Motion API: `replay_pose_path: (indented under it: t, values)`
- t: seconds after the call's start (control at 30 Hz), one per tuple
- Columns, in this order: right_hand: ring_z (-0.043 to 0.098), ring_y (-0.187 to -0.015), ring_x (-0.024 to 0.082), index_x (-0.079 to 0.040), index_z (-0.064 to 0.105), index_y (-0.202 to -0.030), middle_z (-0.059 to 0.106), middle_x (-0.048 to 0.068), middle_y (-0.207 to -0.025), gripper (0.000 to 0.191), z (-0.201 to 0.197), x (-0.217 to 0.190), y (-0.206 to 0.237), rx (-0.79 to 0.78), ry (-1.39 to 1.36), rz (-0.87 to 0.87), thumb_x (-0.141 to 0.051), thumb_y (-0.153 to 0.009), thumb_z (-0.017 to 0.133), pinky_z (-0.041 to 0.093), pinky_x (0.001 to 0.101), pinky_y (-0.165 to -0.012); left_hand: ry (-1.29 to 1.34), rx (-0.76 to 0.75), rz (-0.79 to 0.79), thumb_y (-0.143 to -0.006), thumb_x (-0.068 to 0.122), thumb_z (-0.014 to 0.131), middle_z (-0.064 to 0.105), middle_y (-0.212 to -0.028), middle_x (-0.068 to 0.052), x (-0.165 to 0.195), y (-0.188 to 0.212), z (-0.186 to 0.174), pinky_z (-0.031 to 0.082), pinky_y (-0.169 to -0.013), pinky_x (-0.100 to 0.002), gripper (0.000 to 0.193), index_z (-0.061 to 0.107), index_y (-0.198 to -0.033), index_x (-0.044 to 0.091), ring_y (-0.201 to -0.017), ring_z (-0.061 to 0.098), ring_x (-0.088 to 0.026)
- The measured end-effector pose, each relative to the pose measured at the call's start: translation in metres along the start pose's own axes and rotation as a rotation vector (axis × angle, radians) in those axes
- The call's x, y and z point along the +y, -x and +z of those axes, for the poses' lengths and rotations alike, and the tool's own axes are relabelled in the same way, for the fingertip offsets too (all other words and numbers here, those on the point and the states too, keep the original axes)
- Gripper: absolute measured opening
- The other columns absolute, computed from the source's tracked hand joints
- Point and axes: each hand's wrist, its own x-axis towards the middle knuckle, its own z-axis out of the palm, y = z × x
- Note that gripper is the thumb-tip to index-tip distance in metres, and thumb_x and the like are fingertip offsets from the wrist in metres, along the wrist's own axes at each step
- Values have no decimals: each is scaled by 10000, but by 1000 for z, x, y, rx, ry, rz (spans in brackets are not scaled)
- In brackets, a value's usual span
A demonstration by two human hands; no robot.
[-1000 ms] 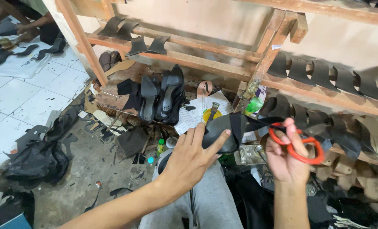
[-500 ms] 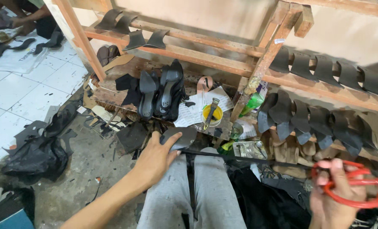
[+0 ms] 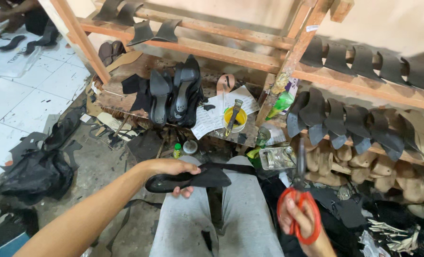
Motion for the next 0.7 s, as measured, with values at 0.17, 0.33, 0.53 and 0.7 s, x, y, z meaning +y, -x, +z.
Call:
replay_pose_path:
  t: [0.17,0.33,0.53,0.7]
  values:
    - [534,-567,159,36,621,-1071,537,73,-645,740,54,-2,21,-477,-108,325,-657,-980,375,423,276,-551,-127,45,33,-1026,375,527,628,-912,-194,12,-1,-3,478,-455,-297,286,534,-1151,118,-745,696,-281]
    - [521,-482,176,-11,604,-1042,506,83,-562,724,92,-13,12,-330,-11,568,-667,-947,313,414,311,-476,-780,359,407,-965,405,593,680,-1166,-209,8,4,7,514,-839,-397,451,617,-1250,57,-1038,659,-305]
    - [471,-457,129,-18,610,-1026,491,40,-582,697,107,-31,-3,-351,-50,483,-639,-977,298,320,250,-396,-1070,669,362,-880,477,607,604,-1388,-157,-1,6,36,416,-1100,-416,549,651,-1345,189,-1305,542,-359]
    - [473,-504,117,-2,626,-991,480,18,-650,625,113,-34,-8,-387,45,392,-602,-1016,450,375,256,-463,-977,629,369,-868,488,598,652,-1371,-132,6,10,40,450,-1084,-394,563,649,-1344,193,-1279,595,-326]
